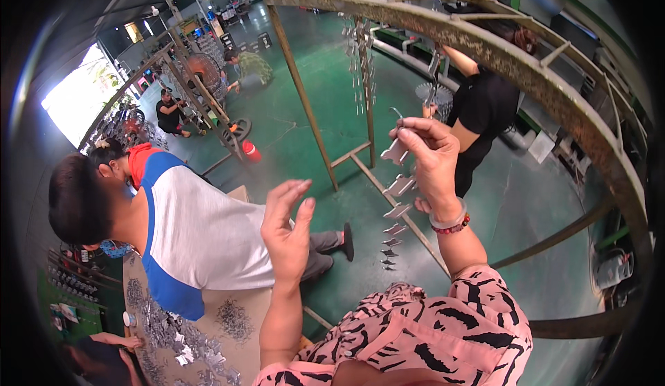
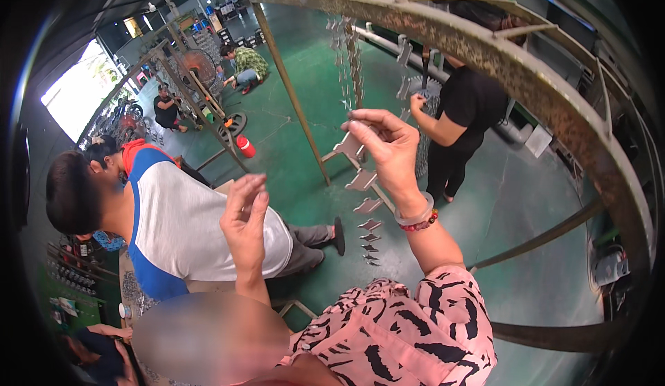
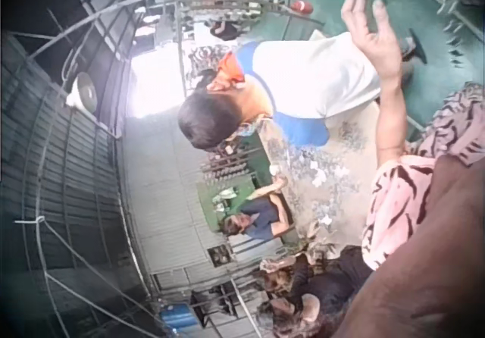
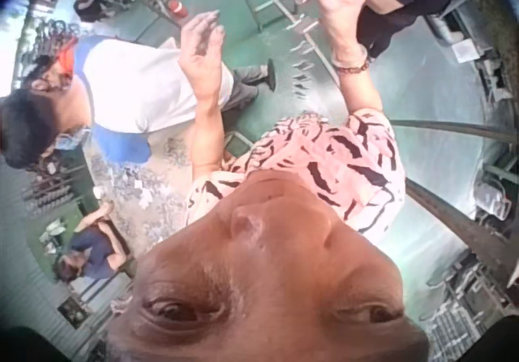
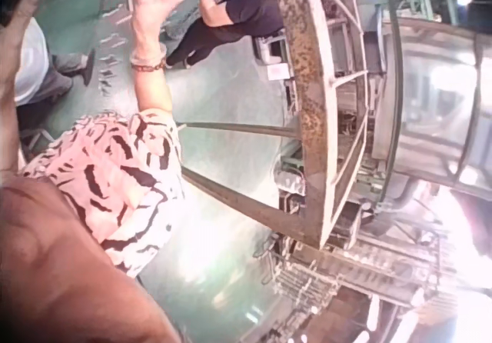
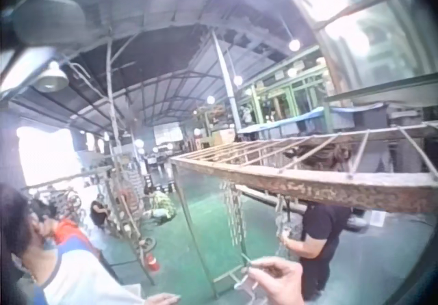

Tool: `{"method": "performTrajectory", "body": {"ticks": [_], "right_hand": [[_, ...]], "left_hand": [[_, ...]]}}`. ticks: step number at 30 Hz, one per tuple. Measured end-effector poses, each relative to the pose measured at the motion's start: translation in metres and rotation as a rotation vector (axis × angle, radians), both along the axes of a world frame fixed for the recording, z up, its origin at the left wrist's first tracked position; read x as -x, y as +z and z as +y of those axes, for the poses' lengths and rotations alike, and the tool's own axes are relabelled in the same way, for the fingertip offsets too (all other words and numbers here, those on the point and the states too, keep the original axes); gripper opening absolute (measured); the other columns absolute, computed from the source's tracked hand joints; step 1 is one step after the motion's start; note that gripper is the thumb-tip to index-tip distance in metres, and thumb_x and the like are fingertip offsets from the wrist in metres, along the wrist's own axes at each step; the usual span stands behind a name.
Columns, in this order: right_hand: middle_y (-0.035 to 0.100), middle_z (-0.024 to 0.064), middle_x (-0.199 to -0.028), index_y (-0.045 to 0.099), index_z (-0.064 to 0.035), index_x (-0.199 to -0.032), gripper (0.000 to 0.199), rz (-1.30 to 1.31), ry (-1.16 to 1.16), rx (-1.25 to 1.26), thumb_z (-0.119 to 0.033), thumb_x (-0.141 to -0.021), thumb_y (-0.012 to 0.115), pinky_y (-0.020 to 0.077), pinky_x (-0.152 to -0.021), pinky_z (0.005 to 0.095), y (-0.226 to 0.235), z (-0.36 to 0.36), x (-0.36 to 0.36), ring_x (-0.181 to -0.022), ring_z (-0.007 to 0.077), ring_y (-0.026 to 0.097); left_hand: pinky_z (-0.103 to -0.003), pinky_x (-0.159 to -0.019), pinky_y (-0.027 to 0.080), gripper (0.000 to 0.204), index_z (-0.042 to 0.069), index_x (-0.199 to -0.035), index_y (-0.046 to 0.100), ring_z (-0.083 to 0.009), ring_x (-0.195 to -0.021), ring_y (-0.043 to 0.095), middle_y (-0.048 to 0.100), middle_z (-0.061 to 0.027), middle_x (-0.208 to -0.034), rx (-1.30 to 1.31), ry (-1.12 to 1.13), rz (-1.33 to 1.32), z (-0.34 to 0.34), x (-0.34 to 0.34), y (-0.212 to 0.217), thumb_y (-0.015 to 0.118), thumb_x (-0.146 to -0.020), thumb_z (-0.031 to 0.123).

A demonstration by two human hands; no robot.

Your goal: The person attaches small metal hooks to flat metal plates by hand and سپس hangs the completed assemblies onto a vertical metal rack.

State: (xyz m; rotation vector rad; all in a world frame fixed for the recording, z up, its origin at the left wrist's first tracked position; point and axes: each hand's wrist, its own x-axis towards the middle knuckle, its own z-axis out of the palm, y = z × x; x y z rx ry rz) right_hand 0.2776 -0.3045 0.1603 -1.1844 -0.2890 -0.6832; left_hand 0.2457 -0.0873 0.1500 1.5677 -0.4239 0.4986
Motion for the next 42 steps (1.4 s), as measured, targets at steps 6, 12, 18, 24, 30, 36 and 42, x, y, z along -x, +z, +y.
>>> {"method": "performTrajectory", "body": {"ticks": [6,12,18,24,30,36,42], "right_hand": [[0.064,0.0107,-0.08,0.061,0.0054,-0.096,0.018,-0.033,0.009,-0.06,-0.002,-0.08,0.061,0.0485,-0.062,0.0213,0.019,-0.042,-0.027,-0.069,0.0118,0.06],[0.063,0.0099,-0.079,0.062,0.0019,-0.092,0.013,-0.277,-0.165,-0.169,0.001,-0.08,0.057,0.0494,-0.061,0.0247,0.055,-0.072,-0.099,-0.069,0.0138,0.059],[0.061,0.0111,-0.091,0.057,0.0014,-0.099,0.02,-0.096,-0.413,0.214,-0.006,-0.081,0.055,0.0494,-0.07,0.032,0.033,-0.082,-0.151,-0.082,0.0223,0.059],[0.061,0.0109,-0.09,0.059,0.0011,-0.097,0.018,-0.094,-0.572,0.497,-0.005,-0.08,0.055,0.049,-0.069,0.032,-0.023,-0.06,-0.162,-0.081,0.022,0.059],[0.062,0.0107,-0.089,0.06,0.0007,-0.095,0.017,-0.107,-0.508,0.608,-0.004,-0.08,0.055,0.0486,-0.068,0.0321,-0.052,-0.006,-0.173,-0.079,0.0216,0.059],[0.063,0.0105,-0.088,0.062,0.0004,-0.093,0.015,-0.122,-0.66,0.664,-0.003,-0.079,0.055,0.0482,-0.068,0.0321,-0.094,0.007,-0.131,-0.078,0.0212,0.059],[0.063,0.0102,-0.087,0.063,0.0,-0.091,0.014,-0.396,-0.85,0.669,-0.002,-0.079,0.056,0.0478,-0.067,0.0321,-0.098,0.075,-0.06,-0.076,0.0208,0.059]], "left_hand": [[-0.023,-0.074,0.042,0.011,-0.003,-0.092,0.062,-0.0117,-0.087,0.051,0.054,-0.0077,-0.098,0.058,-0.017,0.118,0.026,0.008,-0.014,0.058,-0.081,0.001],[-0.023,-0.074,0.042,0.01,-0.002,-0.09,0.062,-0.0127,-0.086,0.052,0.055,-0.0079,-0.095,0.104,0.08,0.115,0.048,0.01,-0.022,0.059,-0.082,0.003],[-0.033,-0.081,0.043,0.011,0.005,-0.087,0.065,-0.0216,-0.09,0.056,0.061,-0.0084,-0.091,-0.207,0.062,-0.048,0.052,0.045,-0.048,0.06,-0.078,0.009],[-0.034,-0.07,0.044,0.011,0.006,-0.08,0.066,-0.0233,-0.076,0.057,0.059,-0.0082,-0.075,-0.083,-0.057,-0.141,0.03,0.048,-0.08,0.06,-0.072,0.01],[-0.034,-0.067,0.045,0.01,0.006,-0.08,0.067,-0.0221,-0.075,0.057,0.059,-0.0081,-0.074,-0.031,0.266,-0.131,0.076,0.09,-0.074,0.061,-0.071,0.008],[-0.028,-0.073,0.049,0.024,0.004,-0.097,0.062,-0.0172,-0.083,0.061,0.062,-0.0092,-0.089,0.065,0.455,0.154,0.154,0.199,-0.136,0.064,-0.078,0.017],[-0.035,-0.069,0.048,0.012,0.004,-0.084,0.064,-0.0279,-0.078,0.062,0.063,-0.0155,-0.085,-0.309,1.558,0.787,0.283,0.408,-0.298,0.061,-0.073,0.009]]}}
